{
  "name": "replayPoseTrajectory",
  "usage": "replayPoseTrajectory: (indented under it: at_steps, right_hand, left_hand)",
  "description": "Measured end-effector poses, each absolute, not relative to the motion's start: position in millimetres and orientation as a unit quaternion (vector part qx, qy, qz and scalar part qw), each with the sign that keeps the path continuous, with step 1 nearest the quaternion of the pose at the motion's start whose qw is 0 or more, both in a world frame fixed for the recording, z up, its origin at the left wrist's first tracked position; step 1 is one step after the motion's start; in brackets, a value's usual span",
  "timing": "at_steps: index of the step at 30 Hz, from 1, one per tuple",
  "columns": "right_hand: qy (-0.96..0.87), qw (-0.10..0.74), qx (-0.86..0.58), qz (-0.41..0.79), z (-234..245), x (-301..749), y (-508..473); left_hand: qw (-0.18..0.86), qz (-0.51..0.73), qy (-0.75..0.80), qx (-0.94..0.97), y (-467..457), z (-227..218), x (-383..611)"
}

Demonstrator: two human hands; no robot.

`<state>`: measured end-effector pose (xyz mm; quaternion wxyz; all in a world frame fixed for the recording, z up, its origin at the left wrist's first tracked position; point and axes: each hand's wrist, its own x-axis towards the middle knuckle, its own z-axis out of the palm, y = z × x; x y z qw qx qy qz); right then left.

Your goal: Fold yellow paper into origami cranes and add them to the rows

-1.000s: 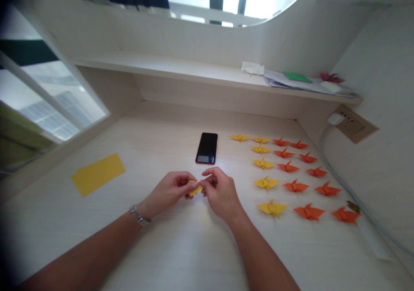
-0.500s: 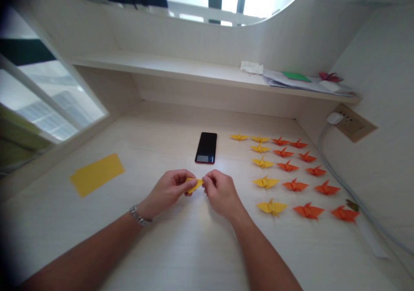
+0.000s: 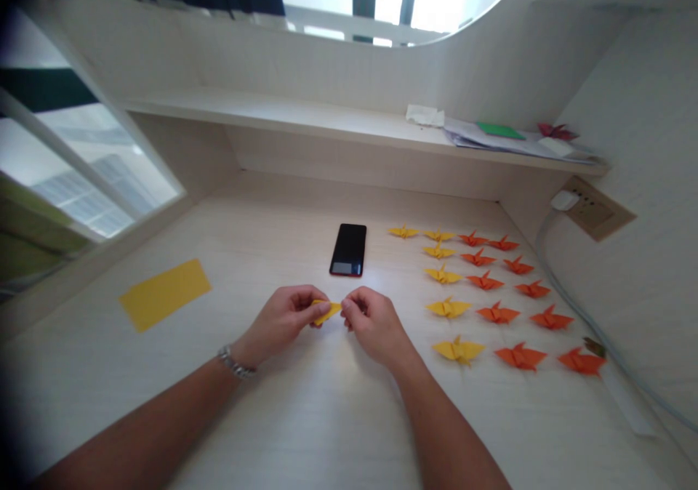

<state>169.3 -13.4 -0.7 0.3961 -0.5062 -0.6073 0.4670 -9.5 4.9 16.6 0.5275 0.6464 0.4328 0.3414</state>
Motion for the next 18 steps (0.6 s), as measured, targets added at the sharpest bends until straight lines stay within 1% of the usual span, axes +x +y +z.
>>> replayPoseTrajectory:
  at_steps: [2, 5, 9, 14, 16, 18]
  right_hand:
    - [-0.624, 0.381, -0.503, 0.461, 1.6, 167.2, -14.7]
    - [-0.654, 0.373, -0.511, 0.414, 6.3, 163.4, -17.3]
    - [-0.668, 0.374, -0.522, 0.377, 11.7, 161.5, -19.8]
    - [-0.664, 0.368, -0.534, 0.372, 11.0, 164.1, -19.7]
    - [-0.659, 0.37, -0.538, 0.372, 9.5, 164.9, -19.3]
    - [-0.655, 0.372, -0.543, 0.371, 8.5, 165.4, -18.9]
  left_hand:
    - [0.521, 0.341, 0.433, 0.652, 4.7, 16.3, -9.9]
    - [0.529, 0.338, 0.424, 0.653, 4.8, 15.1, -10.6]
    - [0.579, 0.327, 0.41, 0.624, 7.0, 13.2, -12.6]
    - [0.669, 0.29, 0.376, 0.571, 10.0, 11.9, -16.0]
    - [0.684, 0.286, 0.365, 0.563, 10.6, 11.8, -16.0]
    - [0.673, 0.292, 0.373, 0.568, 10.7, 11.8, -14.6]
